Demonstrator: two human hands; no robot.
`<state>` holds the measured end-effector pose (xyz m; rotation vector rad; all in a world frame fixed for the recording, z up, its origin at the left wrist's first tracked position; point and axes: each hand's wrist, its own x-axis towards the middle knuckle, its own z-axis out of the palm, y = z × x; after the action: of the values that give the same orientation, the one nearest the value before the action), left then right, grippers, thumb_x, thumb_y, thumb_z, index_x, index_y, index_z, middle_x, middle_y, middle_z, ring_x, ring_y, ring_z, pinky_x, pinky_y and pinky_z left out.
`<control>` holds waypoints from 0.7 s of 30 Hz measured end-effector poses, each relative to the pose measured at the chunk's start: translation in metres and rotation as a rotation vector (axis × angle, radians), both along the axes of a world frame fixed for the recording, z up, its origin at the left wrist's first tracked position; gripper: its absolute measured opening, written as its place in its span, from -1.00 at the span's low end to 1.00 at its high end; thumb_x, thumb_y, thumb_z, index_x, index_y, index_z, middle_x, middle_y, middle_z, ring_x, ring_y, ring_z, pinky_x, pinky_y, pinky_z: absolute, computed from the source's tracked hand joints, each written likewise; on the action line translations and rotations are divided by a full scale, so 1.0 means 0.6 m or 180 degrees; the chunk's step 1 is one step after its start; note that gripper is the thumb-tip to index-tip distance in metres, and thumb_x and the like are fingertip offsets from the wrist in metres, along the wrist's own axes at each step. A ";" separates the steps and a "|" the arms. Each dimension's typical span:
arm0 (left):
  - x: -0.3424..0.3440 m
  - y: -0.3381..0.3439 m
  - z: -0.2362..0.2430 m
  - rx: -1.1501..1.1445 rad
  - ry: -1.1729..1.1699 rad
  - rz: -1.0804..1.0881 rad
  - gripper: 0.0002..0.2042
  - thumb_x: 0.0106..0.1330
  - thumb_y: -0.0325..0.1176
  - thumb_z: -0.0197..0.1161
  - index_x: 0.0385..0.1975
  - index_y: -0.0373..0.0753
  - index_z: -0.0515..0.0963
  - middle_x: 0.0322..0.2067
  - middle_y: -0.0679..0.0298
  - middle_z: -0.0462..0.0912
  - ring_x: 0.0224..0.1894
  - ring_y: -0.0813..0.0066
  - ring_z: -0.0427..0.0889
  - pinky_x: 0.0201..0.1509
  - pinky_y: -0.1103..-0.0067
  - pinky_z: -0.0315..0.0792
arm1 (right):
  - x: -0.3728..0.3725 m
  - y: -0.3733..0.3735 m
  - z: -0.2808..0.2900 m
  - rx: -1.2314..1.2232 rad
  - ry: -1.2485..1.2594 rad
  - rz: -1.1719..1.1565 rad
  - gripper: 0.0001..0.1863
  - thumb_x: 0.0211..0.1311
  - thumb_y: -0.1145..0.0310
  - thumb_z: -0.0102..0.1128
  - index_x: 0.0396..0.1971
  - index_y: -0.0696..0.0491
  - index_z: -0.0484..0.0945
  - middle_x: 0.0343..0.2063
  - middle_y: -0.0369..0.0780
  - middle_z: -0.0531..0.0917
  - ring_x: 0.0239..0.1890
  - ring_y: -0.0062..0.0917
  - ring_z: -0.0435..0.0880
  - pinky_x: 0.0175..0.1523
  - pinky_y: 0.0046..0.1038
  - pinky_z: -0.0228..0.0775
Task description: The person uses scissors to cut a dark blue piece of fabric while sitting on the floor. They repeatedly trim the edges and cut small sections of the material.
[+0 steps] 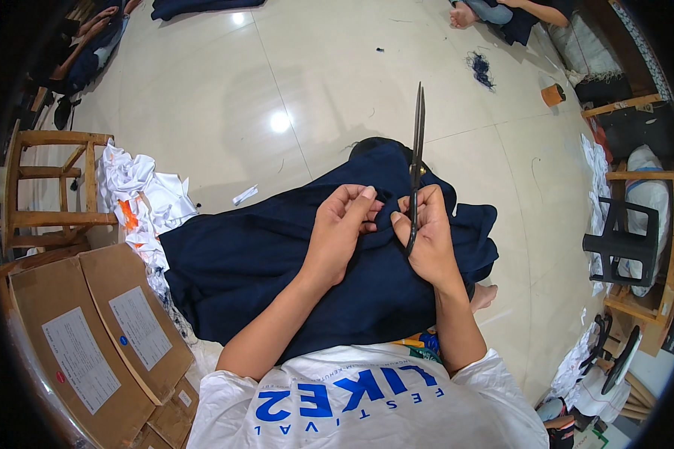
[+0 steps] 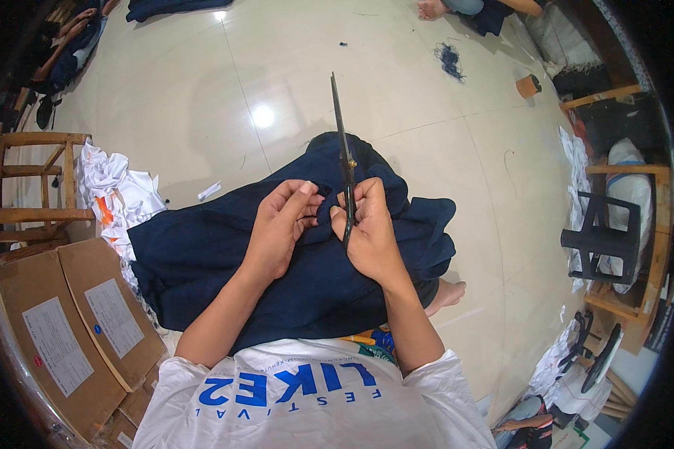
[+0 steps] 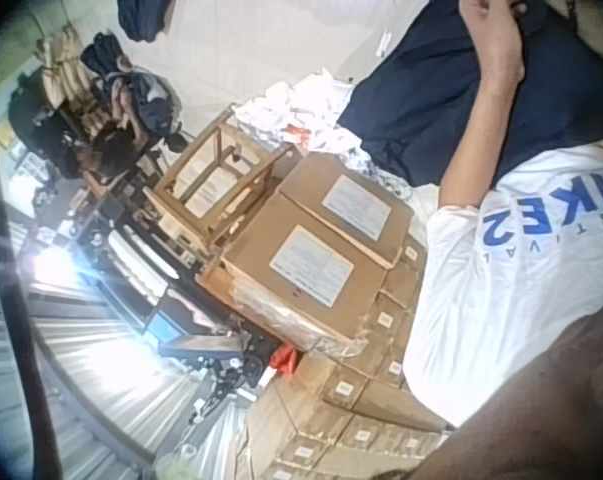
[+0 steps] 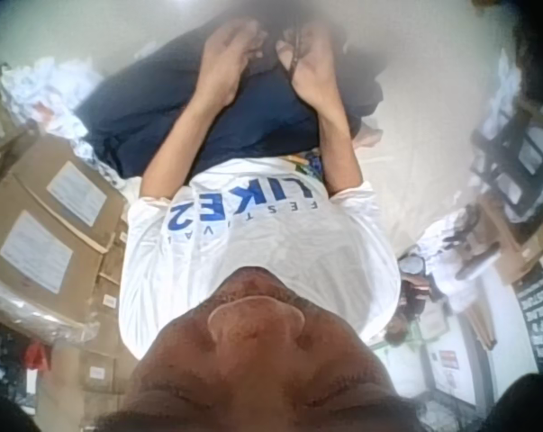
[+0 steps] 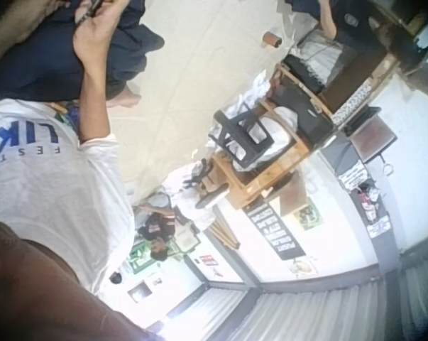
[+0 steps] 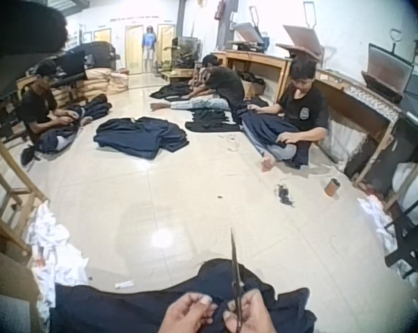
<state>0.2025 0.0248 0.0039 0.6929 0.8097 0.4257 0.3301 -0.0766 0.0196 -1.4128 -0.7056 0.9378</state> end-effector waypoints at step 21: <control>-0.005 -0.003 0.002 0.0187 -0.0008 -0.0072 -0.74 0.59 -0.13 0.19 -0.12 -0.22 0.57 -0.26 0.40 0.59 -0.22 0.66 0.55 -0.05 0.61 0.51 | -0.003 0.003 -0.001 -0.0156 -0.0034 -0.0198 -0.70 0.34 0.65 0.21 -0.17 0.06 0.25 -0.33 -0.37 0.45 -0.35 -0.82 0.39 -0.30 -0.68 0.27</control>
<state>0.1996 0.0228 0.0050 0.7553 0.7887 0.4311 0.3280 -0.0751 0.0192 -1.4756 -0.6468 0.9049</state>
